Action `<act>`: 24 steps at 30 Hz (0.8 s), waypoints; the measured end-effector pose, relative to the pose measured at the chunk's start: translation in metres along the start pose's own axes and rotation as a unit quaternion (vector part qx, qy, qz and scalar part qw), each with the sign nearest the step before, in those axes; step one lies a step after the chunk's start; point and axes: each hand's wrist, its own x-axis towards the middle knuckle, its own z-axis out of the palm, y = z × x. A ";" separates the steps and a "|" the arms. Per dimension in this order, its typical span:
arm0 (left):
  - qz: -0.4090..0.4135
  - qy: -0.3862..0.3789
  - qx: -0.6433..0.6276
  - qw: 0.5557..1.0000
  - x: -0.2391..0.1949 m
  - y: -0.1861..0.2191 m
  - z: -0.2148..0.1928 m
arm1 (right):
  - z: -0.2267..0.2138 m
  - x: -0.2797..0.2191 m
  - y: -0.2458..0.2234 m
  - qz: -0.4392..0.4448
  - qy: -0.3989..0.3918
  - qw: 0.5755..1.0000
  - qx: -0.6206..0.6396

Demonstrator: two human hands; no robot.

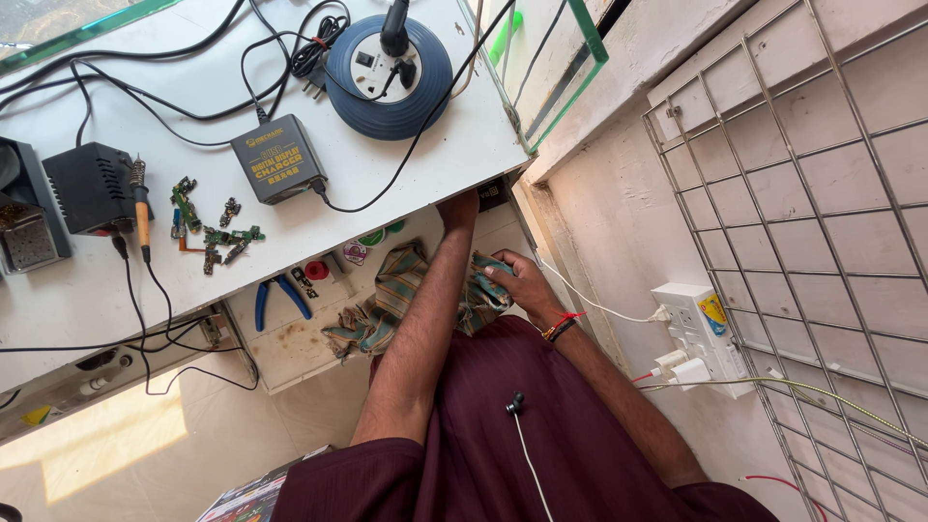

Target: The person wipes a small black box with a cloth, then sprays a bottle and wipes a white cup. The person then picks up small electronic components from the workbench and wipes them with the cloth.

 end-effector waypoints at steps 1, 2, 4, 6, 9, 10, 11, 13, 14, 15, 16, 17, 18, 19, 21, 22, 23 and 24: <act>-0.031 -0.020 -0.019 0.999 0.001 0.000 0.003 | 0.000 0.000 0.001 -0.003 0.001 1.000 0.004; -0.038 -0.006 -0.019 0.999 0.002 0.000 0.005 | 0.000 0.000 0.003 -0.006 0.001 1.000 0.008; -0.051 0.022 -0.021 0.998 0.001 0.000 0.011 | 0.000 0.000 0.007 -0.010 0.006 1.000 0.010; -0.040 0.051 -0.013 0.998 0.000 0.001 0.015 | 0.000 -0.001 0.009 -0.013 0.016 1.000 0.004; -0.043 0.025 -0.041 0.998 0.004 0.003 0.012 | -0.001 0.001 0.007 -0.026 0.014 1.000 0.006; -0.048 0.003 -0.056 0.997 0.003 0.001 0.007 | -0.002 0.001 0.007 -0.024 0.014 1.000 0.006; -0.063 0.010 -0.105 0.992 0.000 0.002 0.000 | -0.003 0.000 0.007 -0.022 0.014 1.000 0.006; -0.094 0.027 -0.197 0.975 -0.010 -0.001 -0.023 | -0.001 -0.004 0.008 -0.071 0.029 0.997 0.034; -0.110 0.008 -0.233 0.966 -0.016 -0.001 -0.041 | -0.002 -0.005 0.007 -0.122 0.044 0.990 0.062; -0.127 -0.010 -0.268 0.955 -0.027 0.000 -0.062 | -0.003 -0.006 0.006 -0.173 0.058 0.979 0.090; -0.142 -0.027 -0.305 0.941 -0.037 0.004 -0.084 | -0.005 -0.007 0.002 -0.188 0.073 0.970 0.137; -0.150 -0.069 -0.297 0.940 -0.052 0.007 -0.111 | -0.008 -0.008 -0.002 -0.203 0.087 0.958 0.183; -0.154 -0.113 -0.291 0.938 -0.066 0.008 -0.138 | -0.010 -0.008 -0.007 -0.217 0.104 0.943 0.230; -0.155 -0.180 -0.330 0.914 -0.076 0.009 -0.164 | -0.009 -0.005 -0.012 -0.209 0.096 0.937 0.262; -0.077 -0.255 -0.332 0.905 -0.096 0.008 -0.208 | -0.009 -0.006 -0.018 -0.190 0.091 0.922 0.324; 0.001 -0.257 -0.291 0.921 -0.102 0.005 -0.227 | -0.006 -0.004 -0.022 -0.175 0.088 0.918 0.346; 0.079 -0.259 -0.248 0.930 -0.105 0.002 -0.243 | -0.002 -0.003 -0.026 -0.161 0.084 0.912 0.367; 0.091 -0.259 -0.226 0.935 -0.105 -0.001 -0.255 | 0.004 0.002 -0.033 -0.147 0.079 0.907 0.386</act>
